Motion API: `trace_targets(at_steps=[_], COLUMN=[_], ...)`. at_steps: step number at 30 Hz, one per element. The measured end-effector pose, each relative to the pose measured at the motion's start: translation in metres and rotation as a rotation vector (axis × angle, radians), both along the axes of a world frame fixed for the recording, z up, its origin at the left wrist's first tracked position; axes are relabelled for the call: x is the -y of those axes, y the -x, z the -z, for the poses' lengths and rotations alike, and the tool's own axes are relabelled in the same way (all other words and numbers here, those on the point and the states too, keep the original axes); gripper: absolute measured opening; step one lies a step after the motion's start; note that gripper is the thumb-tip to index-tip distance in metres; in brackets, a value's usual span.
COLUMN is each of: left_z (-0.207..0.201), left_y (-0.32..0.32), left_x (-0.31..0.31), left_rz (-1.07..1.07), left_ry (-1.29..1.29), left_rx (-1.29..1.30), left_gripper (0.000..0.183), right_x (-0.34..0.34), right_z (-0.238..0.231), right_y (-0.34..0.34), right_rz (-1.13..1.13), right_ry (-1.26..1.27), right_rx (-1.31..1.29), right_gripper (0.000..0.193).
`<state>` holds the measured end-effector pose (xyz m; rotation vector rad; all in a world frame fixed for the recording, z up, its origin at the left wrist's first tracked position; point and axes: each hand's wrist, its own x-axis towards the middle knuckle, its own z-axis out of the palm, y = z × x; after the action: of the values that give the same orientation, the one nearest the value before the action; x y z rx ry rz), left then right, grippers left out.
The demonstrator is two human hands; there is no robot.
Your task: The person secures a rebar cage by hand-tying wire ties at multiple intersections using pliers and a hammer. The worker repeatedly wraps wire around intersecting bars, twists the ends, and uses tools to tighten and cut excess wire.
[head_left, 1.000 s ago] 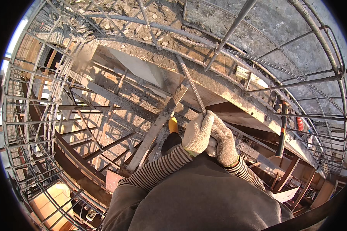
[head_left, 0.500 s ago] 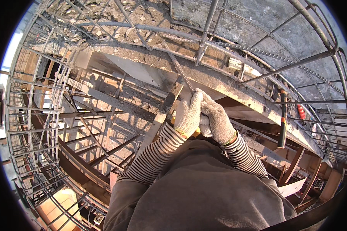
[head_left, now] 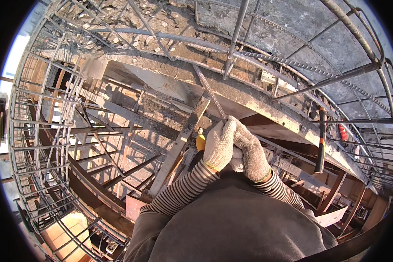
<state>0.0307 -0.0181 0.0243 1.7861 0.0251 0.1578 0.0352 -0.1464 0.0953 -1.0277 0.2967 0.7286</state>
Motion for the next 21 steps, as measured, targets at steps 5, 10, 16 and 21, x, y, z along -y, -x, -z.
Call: trace_targets(at_steps=[5, 10, 16, 21], left_z=[-0.023, 0.001, -0.016, -0.017], left_y=[-0.004, -0.012, 0.011, -0.027], left_x=[-0.005, -0.009, 0.002, -0.014], left_rz=[-0.115, -0.083, -0.137, -0.080], left_ry=[0.377, 0.234, 0.552, 0.283], left_rx=[-0.186, -0.241, -0.423, -0.295], left_gripper=[0.034, 0.035, 0.031, 0.038], right_x=[0.002, -0.008, 0.006, 0.004], right_z=[0.002, 0.013, 0.024, 0.041], right_y=[-0.030, -0.025, -0.008, -0.023], right_rz=[-0.264, -0.256, -0.195, -0.238], right_ry=[-0.098, 0.232, -0.030, 0.041], right_rx=[0.010, 0.194, 0.300, 0.319], right_gripper=[0.041, 0.044, 0.047, 0.066])
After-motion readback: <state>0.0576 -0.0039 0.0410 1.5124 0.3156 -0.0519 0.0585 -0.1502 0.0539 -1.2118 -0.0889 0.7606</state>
